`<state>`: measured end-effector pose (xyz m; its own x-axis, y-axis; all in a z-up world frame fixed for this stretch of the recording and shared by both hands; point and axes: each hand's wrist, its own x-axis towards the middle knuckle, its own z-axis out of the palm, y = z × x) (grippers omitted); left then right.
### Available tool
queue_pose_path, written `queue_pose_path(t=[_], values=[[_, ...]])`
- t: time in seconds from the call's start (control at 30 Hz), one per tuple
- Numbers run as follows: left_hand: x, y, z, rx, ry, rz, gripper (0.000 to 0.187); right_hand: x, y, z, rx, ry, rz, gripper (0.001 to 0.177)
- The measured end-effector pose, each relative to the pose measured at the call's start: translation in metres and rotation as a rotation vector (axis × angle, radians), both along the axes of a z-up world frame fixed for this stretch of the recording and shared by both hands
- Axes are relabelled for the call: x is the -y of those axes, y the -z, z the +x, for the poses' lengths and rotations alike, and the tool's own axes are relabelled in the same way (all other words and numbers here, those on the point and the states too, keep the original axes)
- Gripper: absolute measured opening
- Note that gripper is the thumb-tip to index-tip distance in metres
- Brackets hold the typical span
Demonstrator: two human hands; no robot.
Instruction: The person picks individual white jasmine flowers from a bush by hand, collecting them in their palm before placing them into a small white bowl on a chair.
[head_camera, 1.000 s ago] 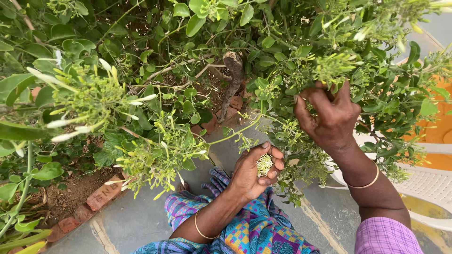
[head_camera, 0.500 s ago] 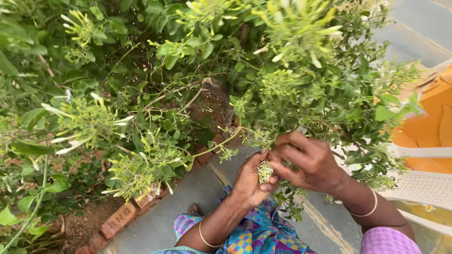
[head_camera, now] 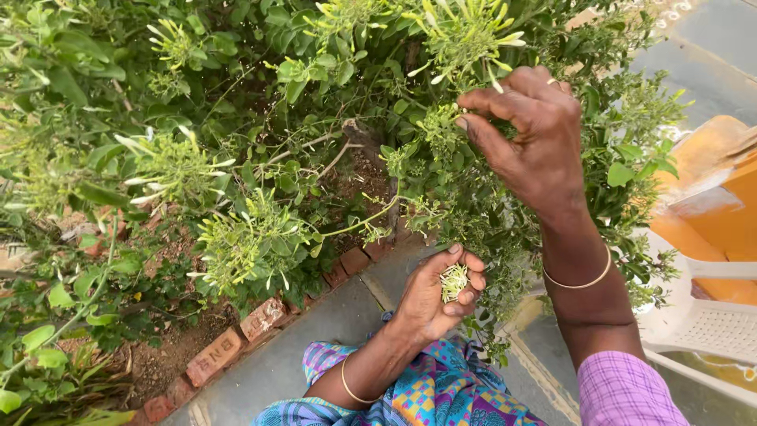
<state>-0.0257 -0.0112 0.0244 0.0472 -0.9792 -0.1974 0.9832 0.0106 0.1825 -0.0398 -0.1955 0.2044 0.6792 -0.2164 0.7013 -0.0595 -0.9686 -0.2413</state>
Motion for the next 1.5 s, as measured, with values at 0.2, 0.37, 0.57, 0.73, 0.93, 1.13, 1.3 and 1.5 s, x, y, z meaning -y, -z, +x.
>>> queue_pose_path(t=[0.2, 0.37, 0.57, 0.73, 0.93, 1.13, 1.3, 1.5], values=[[-0.004, 0.001, 0.001, -0.005, -0.039, -0.005, 0.034, 0.008, 0.013, -0.005, 0.141, -0.207, 0.148, 0.007], [-0.006, 0.004, 0.000, -0.006, -0.050, 0.007, 0.034, 0.013, 0.017, 0.000, 0.073, -0.143, 0.097, 0.012], [-0.010, 0.002, -0.004, -0.008, -0.082, 0.039, 0.033, 0.008, 0.014, 0.007, 0.067, -0.153, 0.025, 0.013], [-0.007, 0.002, -0.004, 0.027, -0.097, 0.053, 0.035, -0.011, -0.001, -0.028, 0.125, -0.130, -0.012, 0.004], [0.000, -0.001, -0.010, -0.001, -0.036, 0.004, 0.033, -0.057, 0.002, -0.086, 0.041, -0.254, 0.116, 0.010], [0.012, -0.004, -0.017, -0.104, -0.011, 0.185, 0.025, -0.047, 0.020, -0.096, -0.253, -0.357, -0.069, 0.025], [0.013, -0.023, -0.003, 0.001, 0.012, -0.073, 0.036, -0.008, -0.018, -0.105, -0.301, -0.134, -0.032, 0.025], [0.012, -0.078, 0.021, 0.117, -0.134, -0.110, 0.036, 0.033, -0.026, -0.046, -0.395, -0.269, -0.114, 0.058]])
